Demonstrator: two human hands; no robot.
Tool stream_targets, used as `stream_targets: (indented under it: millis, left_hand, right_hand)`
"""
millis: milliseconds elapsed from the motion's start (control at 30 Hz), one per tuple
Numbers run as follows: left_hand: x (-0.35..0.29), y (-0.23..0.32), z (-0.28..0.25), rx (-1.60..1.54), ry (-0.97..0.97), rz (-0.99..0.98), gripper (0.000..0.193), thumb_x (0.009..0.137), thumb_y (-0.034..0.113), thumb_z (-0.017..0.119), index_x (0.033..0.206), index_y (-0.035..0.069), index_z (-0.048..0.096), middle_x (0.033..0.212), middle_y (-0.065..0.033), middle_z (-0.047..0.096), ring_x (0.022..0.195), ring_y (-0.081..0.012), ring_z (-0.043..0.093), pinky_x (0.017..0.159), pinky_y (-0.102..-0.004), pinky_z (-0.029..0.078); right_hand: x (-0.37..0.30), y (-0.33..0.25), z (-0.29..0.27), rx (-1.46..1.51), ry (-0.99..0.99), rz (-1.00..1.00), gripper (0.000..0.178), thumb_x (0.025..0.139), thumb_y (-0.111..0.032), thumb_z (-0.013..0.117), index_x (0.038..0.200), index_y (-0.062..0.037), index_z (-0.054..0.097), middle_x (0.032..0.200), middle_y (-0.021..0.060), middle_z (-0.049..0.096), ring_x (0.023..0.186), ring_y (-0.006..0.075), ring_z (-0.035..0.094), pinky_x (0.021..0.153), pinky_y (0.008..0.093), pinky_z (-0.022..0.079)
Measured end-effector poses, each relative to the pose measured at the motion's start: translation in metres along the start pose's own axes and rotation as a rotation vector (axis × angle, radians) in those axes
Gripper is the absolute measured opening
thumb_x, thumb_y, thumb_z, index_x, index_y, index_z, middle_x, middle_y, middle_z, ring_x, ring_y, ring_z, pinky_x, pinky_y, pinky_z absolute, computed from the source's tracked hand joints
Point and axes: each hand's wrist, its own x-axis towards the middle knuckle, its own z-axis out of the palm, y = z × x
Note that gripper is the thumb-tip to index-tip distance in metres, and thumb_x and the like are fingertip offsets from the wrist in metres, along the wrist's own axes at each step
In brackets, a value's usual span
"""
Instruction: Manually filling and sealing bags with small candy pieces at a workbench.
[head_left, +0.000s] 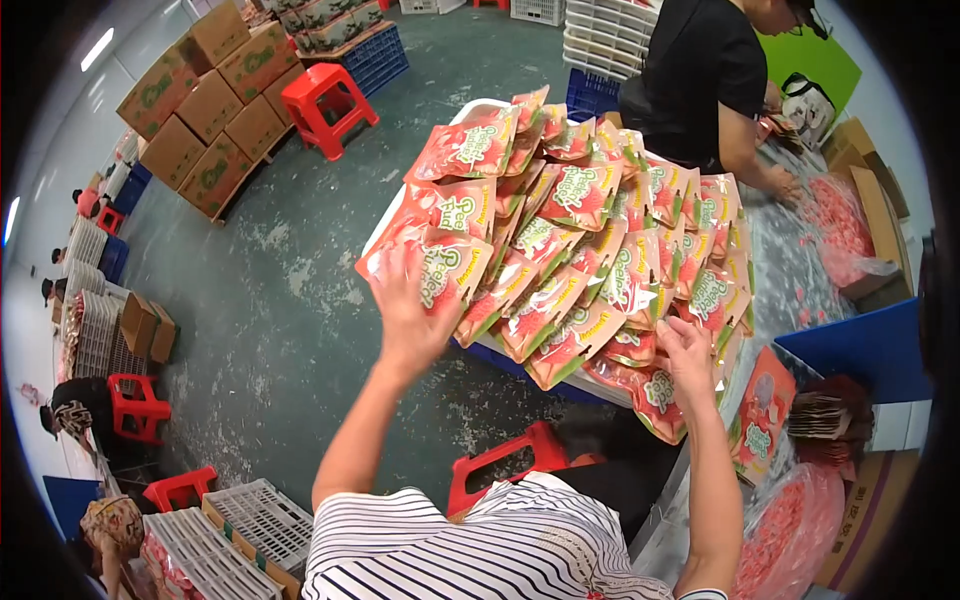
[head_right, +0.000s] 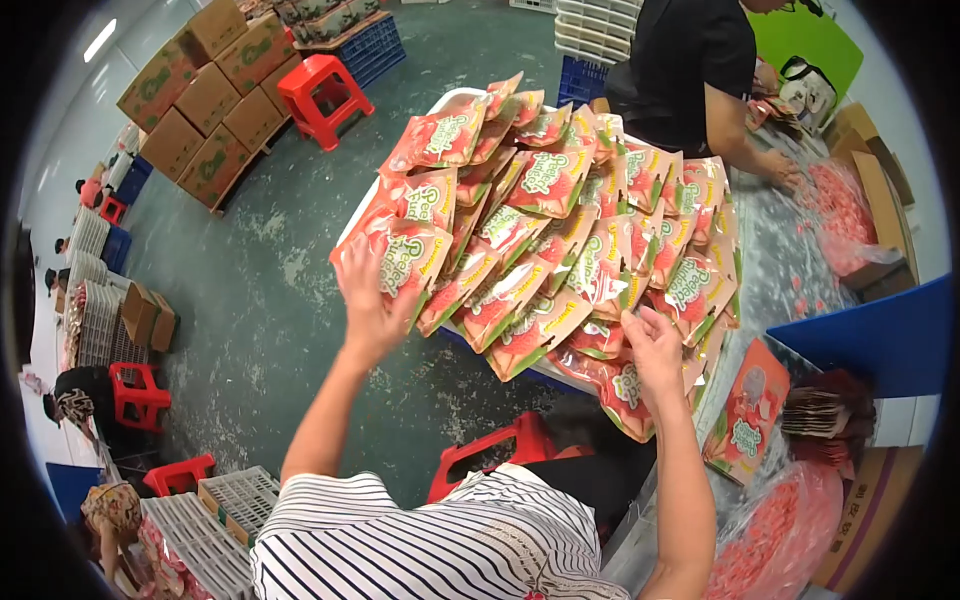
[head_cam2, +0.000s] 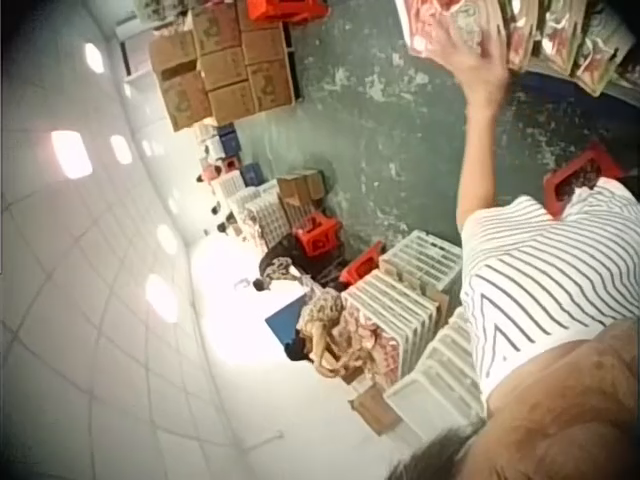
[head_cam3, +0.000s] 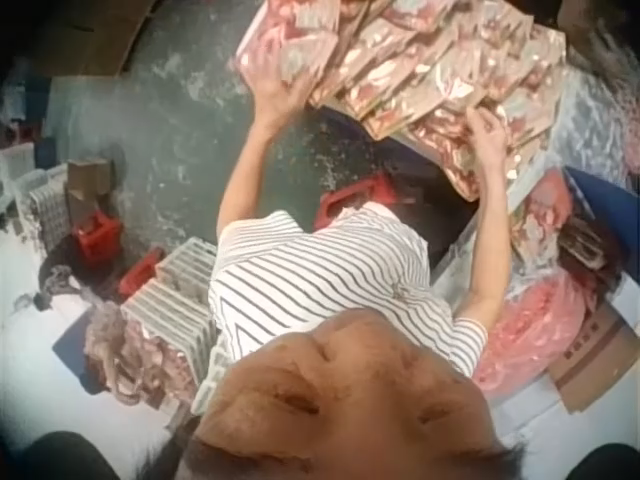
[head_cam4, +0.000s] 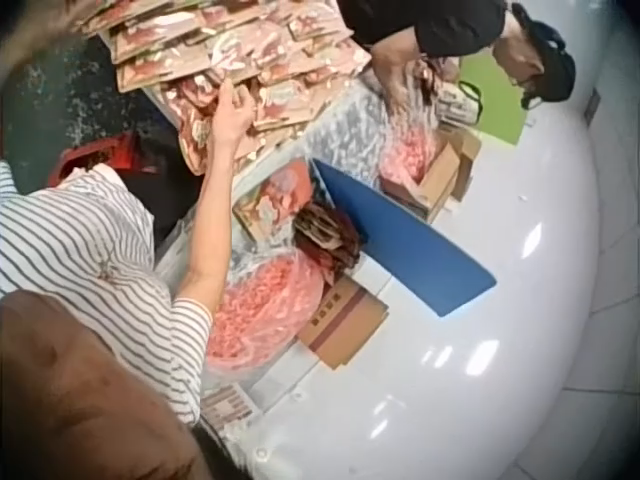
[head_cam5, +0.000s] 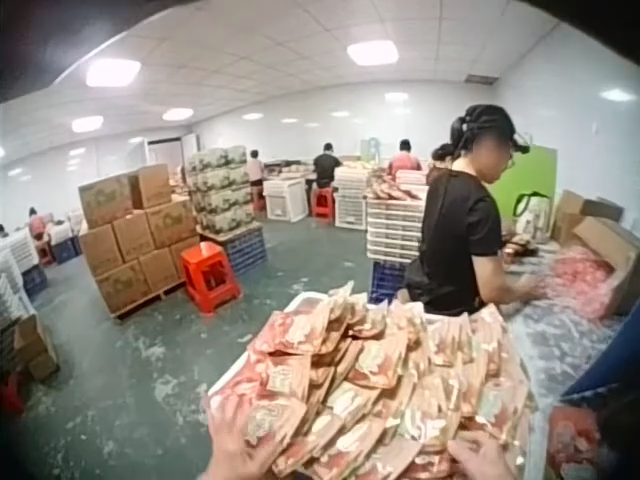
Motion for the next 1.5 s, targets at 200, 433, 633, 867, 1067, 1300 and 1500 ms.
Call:
stream_targets:
  millis: [200,433,633,867,1067,1300,1500]
  left_hand:
    - [0.044,-0.086,0.027,-0.162,-0.106,-0.165,0.057,0.094,0.036,0.053,0.139,0.003,0.041,0.144,-0.0228,0.038,0.136,-0.0378,0.032,0.113,-0.0452,0.024]
    - [0.060,-0.069,0.044,-0.304,-0.117,-0.264,0.051,0.096,0.037,0.050,0.134,0.003,0.049,0.140,-0.0214,0.044,0.131,-0.0342,0.040,0.109,-0.0406,0.031]
    - [0.055,-0.063,0.058,-0.363,-0.090,-0.379,0.054,0.097,0.041,0.047,0.132,0.000,0.050,0.131,-0.0213,0.051,0.122,-0.0321,0.050,0.104,-0.0384,0.036]
    - [0.052,-0.024,0.077,-0.307,-0.071,-0.447,0.058,0.097,0.045,0.044,0.135,0.001,0.047,0.139,-0.0227,0.043,0.131,-0.0365,0.039,0.109,-0.0422,0.029]
    - [0.051,-0.040,0.068,-0.360,-0.104,-0.430,0.061,0.097,0.046,0.042,0.136,-0.001,0.044,0.135,-0.0224,0.045,0.126,-0.0367,0.041,0.108,-0.0427,0.029]
    - [0.060,-0.036,0.065,-0.336,-0.163,-0.416,0.071,0.095,0.053,0.043,0.140,-0.002,0.037,0.133,-0.0258,0.043,0.124,-0.0381,0.041,0.106,-0.0451,0.029]
    - [0.059,-0.036,0.077,-0.429,-0.103,-0.450,0.077,0.092,0.055,0.048,0.141,-0.003,0.036,0.142,-0.0273,0.038,0.132,-0.0401,0.034,0.111,-0.0440,0.024]
  right_hand:
    - [-0.005,-0.015,0.023,-0.141,-0.076,0.015,0.041,0.089,-0.028,0.067,0.112,0.0044,0.059,0.089,0.0024,0.061,0.070,0.0067,0.052,0.066,0.0230,0.045]
    - [0.042,0.028,0.038,-0.374,0.138,-0.209,0.032,0.089,-0.026,0.062,0.078,0.0030,0.055,0.062,0.0073,0.053,0.058,0.0146,0.048,0.056,0.0341,0.041]
    - [0.043,0.027,0.026,-0.387,0.127,-0.319,0.031,0.091,-0.021,0.060,0.071,0.0024,0.056,0.056,0.0045,0.049,0.054,0.0128,0.045,0.053,0.0339,0.038]
    - [0.030,0.004,0.005,-0.624,0.279,-0.558,0.027,0.092,-0.023,0.062,0.077,-0.0006,0.059,0.065,0.0006,0.056,0.057,0.0104,0.049,0.056,0.0262,0.043]
    - [-0.060,-0.020,0.038,-0.707,0.015,-0.370,0.032,0.089,-0.026,0.066,0.096,0.0050,0.064,0.077,0.0110,0.067,0.072,0.0175,0.065,0.064,0.0274,0.050]
    - [-0.005,0.024,0.099,-0.222,-0.305,0.048,0.031,0.089,-0.023,0.066,0.103,0.0043,0.065,0.087,0.0059,0.068,0.080,0.0116,0.062,0.073,0.0273,0.049]
    - [0.023,0.043,0.124,-0.022,-0.115,-0.033,0.029,0.087,-0.014,0.065,0.108,0.0049,0.062,0.098,0.0087,0.068,0.087,0.0151,0.062,0.079,0.0311,0.049]
